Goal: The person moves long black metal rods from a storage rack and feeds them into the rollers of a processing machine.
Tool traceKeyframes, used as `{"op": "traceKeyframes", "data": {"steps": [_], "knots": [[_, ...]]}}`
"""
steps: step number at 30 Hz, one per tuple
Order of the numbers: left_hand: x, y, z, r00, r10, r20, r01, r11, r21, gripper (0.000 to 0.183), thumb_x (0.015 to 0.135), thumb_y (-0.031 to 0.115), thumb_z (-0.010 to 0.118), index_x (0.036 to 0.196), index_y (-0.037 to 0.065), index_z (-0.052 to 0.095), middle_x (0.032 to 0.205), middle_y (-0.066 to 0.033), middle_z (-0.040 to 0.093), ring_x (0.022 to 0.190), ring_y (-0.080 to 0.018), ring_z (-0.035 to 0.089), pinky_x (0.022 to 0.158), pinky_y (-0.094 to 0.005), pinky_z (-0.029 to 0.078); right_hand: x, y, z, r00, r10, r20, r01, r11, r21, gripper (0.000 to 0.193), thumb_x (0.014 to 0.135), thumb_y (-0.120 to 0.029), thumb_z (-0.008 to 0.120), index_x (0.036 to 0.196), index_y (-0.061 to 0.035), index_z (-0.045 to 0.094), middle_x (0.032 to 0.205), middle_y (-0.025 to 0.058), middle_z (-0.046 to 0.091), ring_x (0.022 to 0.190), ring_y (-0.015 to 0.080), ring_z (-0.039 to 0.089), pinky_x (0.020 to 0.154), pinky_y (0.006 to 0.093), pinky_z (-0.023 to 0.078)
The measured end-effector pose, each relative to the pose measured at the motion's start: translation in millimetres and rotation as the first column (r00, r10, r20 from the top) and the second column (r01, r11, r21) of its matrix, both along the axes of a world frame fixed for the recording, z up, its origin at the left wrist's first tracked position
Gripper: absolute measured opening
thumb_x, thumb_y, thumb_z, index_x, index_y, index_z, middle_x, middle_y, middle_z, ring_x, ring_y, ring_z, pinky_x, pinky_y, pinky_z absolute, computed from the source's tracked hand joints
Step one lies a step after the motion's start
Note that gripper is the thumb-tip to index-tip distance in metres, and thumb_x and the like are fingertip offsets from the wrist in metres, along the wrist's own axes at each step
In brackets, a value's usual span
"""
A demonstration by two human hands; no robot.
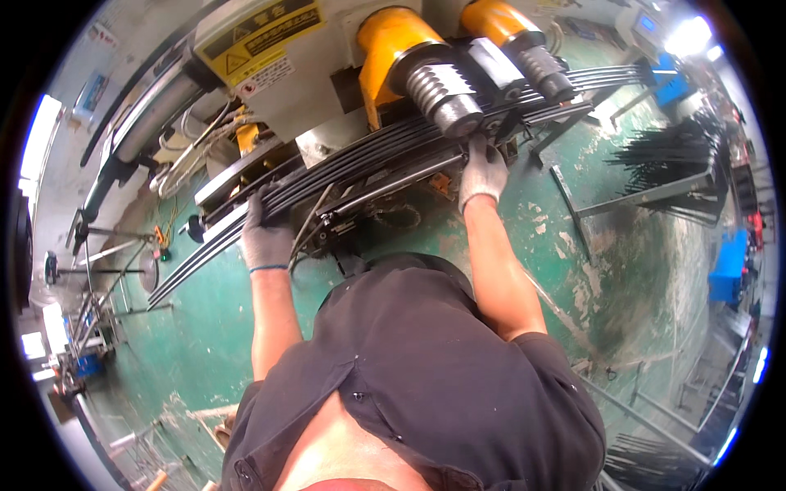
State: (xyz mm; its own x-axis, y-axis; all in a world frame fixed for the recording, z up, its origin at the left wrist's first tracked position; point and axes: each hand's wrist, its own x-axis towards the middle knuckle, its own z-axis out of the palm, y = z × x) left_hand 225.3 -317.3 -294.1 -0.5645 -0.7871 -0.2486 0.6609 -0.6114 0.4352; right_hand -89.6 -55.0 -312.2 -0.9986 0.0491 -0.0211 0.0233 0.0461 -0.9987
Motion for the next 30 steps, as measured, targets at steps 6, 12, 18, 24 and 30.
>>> {"op": "traceKeyframes", "data": {"steps": [6,12,18,24,30], "knots": [[14.2,1.6,32.0,0.996,0.087,0.034,-0.09,0.99,0.11,0.028,0.109,0.015,0.054,0.131,-0.001,0.063,0.132,-0.016,0.067,0.127,-0.0335,0.062,0.119,-0.0518,0.044,36.4,33.1,-12.6,0.958,0.093,0.27,-0.019,0.964,-0.266,0.04,0.101,-0.036,0.072,0.115,0.0014,0.069,0.099,0.0049,0.07,0.081,0.0129,0.065,0.074,0.0294,0.053],[42.3,-26.3,11.2,0.962,0.244,0.121,-0.25,0.968,0.031,0.034,0.11,0.019,0.054,0.129,-0.008,0.058,0.129,-0.0231,0.067,0.125,-0.0349,0.062,0.114,-0.0508,0.049,38.8,87.5,-45.5,0.923,0.068,0.378,-0.014,0.989,-0.144,0.05,0.102,-0.037,0.071,0.128,0.0038,0.06,0.112,0.0146,0.073,0.098,0.0273,0.073,0.087,0.0416,0.058],[12.0,3.3,10.7,0.952,0.224,0.21,-0.19,0.967,-0.171,0.036,0.113,0.022,0.049,0.128,-0.007,0.062,0.129,-0.0172,0.068,0.125,-0.0268,0.063,0.116,-0.0417,0.049,37.1,85.1,-47.8,0.918,0.086,0.386,-0.037,0.991,-0.132,0.038,0.102,-0.033,0.071,0.114,0.0024,0.066,0.099,0.0108,0.073,0.086,0.022,0.071,0.079,0.037,0.057],[-3.5,12.4,1.3,0.973,0.151,0.173,-0.135,0.986,-0.101,0.027,0.108,0.022,0.058,0.122,0.001,0.068,0.119,-0.0123,0.072,0.114,-0.028,0.068,0.106,-0.044,0.055,25.8,75.6,-77.9,0.851,0.37,0.373,-0.364,0.927,-0.089,0.033,0.104,-0.028,0.066,0.122,0.0,0.066,0.106,0.0086,0.071,0.091,0.0196,0.069,0.08,0.0344,0.058],[70.3,-1.4,23.8,0.974,0.226,-0.036,-0.222,0.971,0.083,0.051,0.111,0.035,0.049,0.145,-0.002,0.052,0.149,-0.0177,0.058,0.137,-0.0373,0.054,0.124,-0.054,0.036,20.9,100.2,-108.9,0.741,0.435,0.512,-0.513,0.858,0.012,0.029,0.1,-0.028,0.073,0.115,-0.0034,0.066,0.097,0.0062,0.071,0.082,0.0177,0.069,0.072,0.0315,0.056]]}}
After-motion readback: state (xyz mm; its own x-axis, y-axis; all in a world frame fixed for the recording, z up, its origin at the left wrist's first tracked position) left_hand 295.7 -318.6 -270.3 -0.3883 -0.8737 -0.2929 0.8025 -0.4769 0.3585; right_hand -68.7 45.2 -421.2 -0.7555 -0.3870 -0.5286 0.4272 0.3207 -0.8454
